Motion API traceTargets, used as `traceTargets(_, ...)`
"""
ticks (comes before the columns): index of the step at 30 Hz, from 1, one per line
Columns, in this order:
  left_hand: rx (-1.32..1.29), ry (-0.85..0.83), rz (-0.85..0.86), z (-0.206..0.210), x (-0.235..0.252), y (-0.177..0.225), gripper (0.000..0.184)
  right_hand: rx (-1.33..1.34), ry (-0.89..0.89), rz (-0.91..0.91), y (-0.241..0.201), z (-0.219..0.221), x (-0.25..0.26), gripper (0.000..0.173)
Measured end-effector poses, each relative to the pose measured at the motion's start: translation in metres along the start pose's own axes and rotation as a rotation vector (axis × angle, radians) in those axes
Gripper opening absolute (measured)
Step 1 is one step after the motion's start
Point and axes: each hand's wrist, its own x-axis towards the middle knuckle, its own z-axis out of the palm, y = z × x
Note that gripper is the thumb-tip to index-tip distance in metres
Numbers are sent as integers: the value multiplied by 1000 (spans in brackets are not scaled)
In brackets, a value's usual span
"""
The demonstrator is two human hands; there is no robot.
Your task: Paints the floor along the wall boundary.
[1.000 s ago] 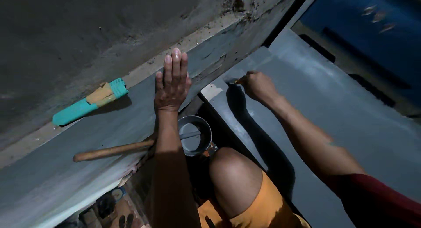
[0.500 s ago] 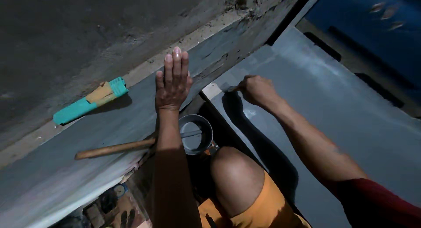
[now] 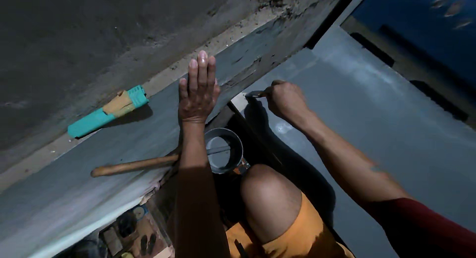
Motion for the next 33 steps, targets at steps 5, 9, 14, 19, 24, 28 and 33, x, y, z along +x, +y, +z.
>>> traceTargets(5,15,14,6,1,-1,-1,64,50,60,145,-2,17,5,18)
traceTargets(9,35,14,14,1,-1,-1,67,50,106,232,2,30,9,17)
traceTargets(14,36,10,17,1,-1,-1,65,52,82,213,-7,36,8,16)
traceTargets(19,3,18,12,2,0,-2,65,45,75,152,-15,37,4,16)
traceTargets(24,11,24,19,4,-1,-1,65,35,53,116,-25,39,-3,16)
traceTargets(28,15,30,24,3,-1,-1,66,66,105,14,-29,41,-16,9)
traceTargets(33,13,32,18,3,-1,-1,66,67,75,-67,-34,42,-19,9)
